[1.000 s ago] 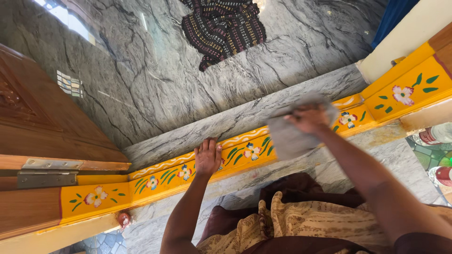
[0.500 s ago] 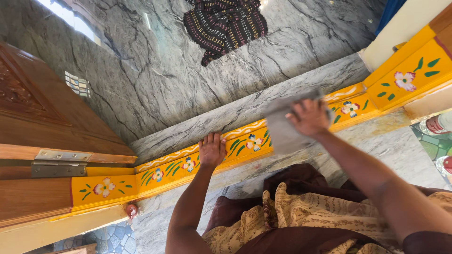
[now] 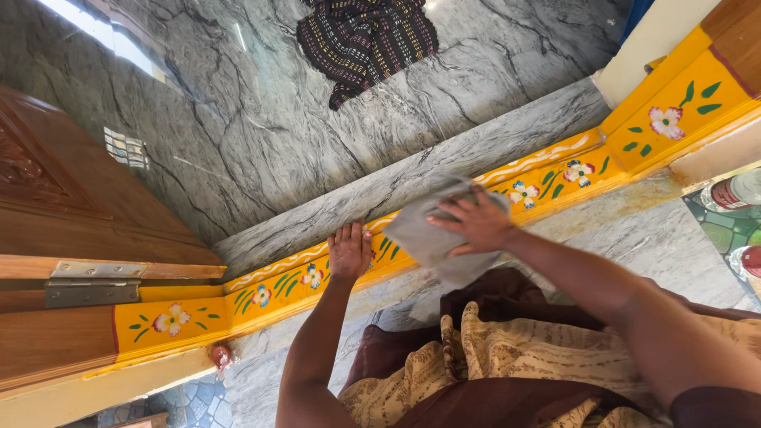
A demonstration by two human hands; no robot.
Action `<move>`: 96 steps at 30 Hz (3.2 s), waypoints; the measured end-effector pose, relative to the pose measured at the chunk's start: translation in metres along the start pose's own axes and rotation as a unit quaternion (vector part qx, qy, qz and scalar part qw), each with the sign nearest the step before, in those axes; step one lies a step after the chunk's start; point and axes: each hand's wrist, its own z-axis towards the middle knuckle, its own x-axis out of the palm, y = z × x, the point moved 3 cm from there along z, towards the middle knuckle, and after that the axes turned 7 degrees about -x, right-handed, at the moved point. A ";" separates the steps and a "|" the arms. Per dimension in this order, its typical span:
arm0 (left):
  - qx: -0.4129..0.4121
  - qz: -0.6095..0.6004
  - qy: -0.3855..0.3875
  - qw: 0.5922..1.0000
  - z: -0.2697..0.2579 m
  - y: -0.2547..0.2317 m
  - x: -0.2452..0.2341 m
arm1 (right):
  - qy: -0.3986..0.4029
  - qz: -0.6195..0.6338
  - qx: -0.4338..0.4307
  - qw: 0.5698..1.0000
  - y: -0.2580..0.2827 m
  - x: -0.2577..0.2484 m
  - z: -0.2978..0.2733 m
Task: The person wipes the wooden door frame and the painted yellow threshold with a grey cloth. They clean the vertical frame first, then move to the horizontal threshold, wiping along the floral patterns.
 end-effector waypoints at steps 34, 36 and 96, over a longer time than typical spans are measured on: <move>-0.027 -0.026 0.030 0.999 0.005 0.000 -0.008 | -0.056 0.105 -0.012 0.993 0.085 -0.018 0.085; -0.028 -0.024 0.043 0.998 0.005 0.002 -0.006 | -0.093 0.112 0.039 0.989 0.059 0.000 0.077; -0.019 -0.029 0.031 0.999 0.003 0.006 -0.001 | 0.000 0.163 0.403 0.901 -0.077 0.055 0.025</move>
